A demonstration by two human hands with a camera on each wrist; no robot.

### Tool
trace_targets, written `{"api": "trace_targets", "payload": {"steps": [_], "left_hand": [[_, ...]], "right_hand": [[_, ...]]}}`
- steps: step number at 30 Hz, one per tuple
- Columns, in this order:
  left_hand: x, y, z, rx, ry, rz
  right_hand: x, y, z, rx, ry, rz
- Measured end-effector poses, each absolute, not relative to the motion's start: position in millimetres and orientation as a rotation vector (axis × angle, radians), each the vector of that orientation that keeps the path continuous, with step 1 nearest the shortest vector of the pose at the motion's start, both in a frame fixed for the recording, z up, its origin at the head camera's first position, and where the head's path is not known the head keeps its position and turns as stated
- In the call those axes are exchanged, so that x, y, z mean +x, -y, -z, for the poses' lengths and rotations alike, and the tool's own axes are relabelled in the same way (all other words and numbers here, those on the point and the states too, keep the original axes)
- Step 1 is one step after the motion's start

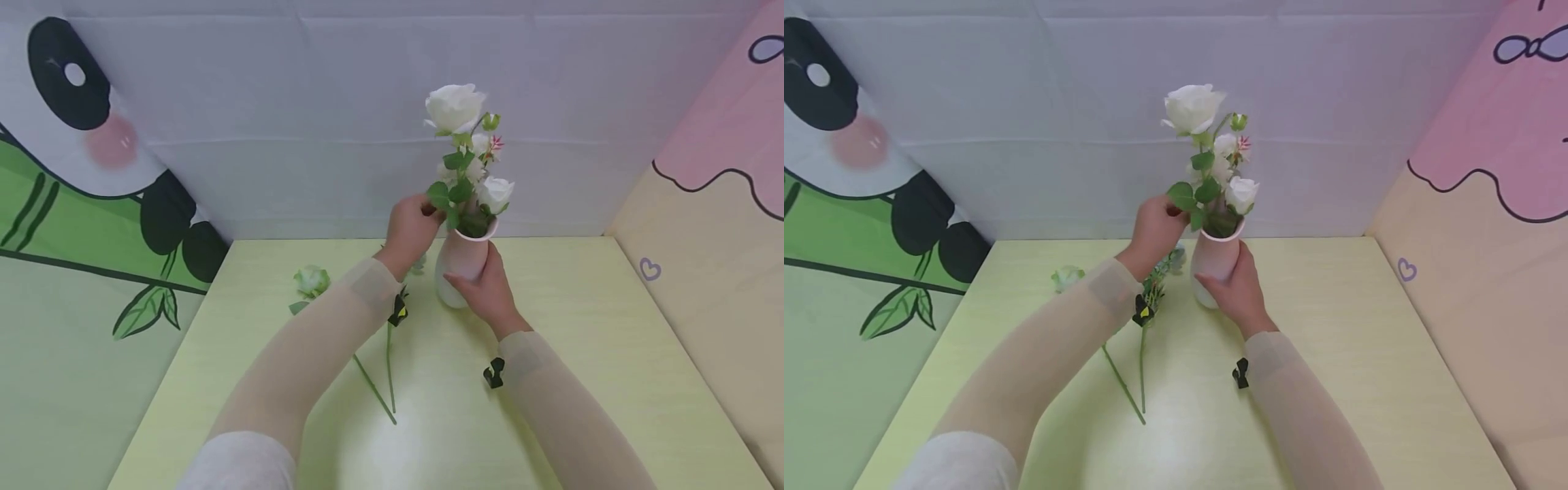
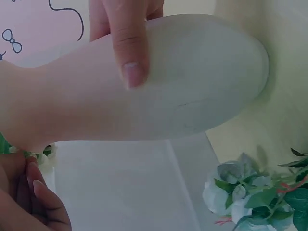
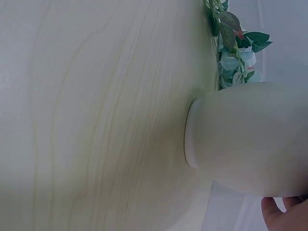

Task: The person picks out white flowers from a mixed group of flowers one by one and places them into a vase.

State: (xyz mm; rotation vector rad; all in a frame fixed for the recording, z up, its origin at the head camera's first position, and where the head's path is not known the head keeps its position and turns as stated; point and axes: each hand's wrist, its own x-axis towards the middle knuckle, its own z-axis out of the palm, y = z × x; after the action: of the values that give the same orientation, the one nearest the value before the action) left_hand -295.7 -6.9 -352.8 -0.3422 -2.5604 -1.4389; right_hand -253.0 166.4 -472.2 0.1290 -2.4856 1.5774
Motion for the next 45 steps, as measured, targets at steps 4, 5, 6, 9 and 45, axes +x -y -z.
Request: {"api": "trace_targets", "payload": {"steps": [4,5,6,9,45], "left_hand": [[-293.5,14.6,359.4,-0.314,2.576,1.463],[-293.1,16.3,360.3,-0.319,2.573,1.470],[-292.7,17.9,360.9,-0.319,2.572,1.484],[-292.2,22.0,361.9,-0.331,2.554,1.508],[-230.0,78.3,372.7,-0.438,2.441,1.439]], "right_hand": [[-253.1,-166.7,471.4,0.128,2.489,-1.561],[-253.1,-166.8,471.6,0.128,2.491,-1.555],[-253.3,-167.0,471.8,0.130,2.492,-1.552],[-253.5,-167.0,472.8,0.129,2.493,-1.554],[-252.1,-166.4,467.4,0.174,2.526,-1.531]]}}
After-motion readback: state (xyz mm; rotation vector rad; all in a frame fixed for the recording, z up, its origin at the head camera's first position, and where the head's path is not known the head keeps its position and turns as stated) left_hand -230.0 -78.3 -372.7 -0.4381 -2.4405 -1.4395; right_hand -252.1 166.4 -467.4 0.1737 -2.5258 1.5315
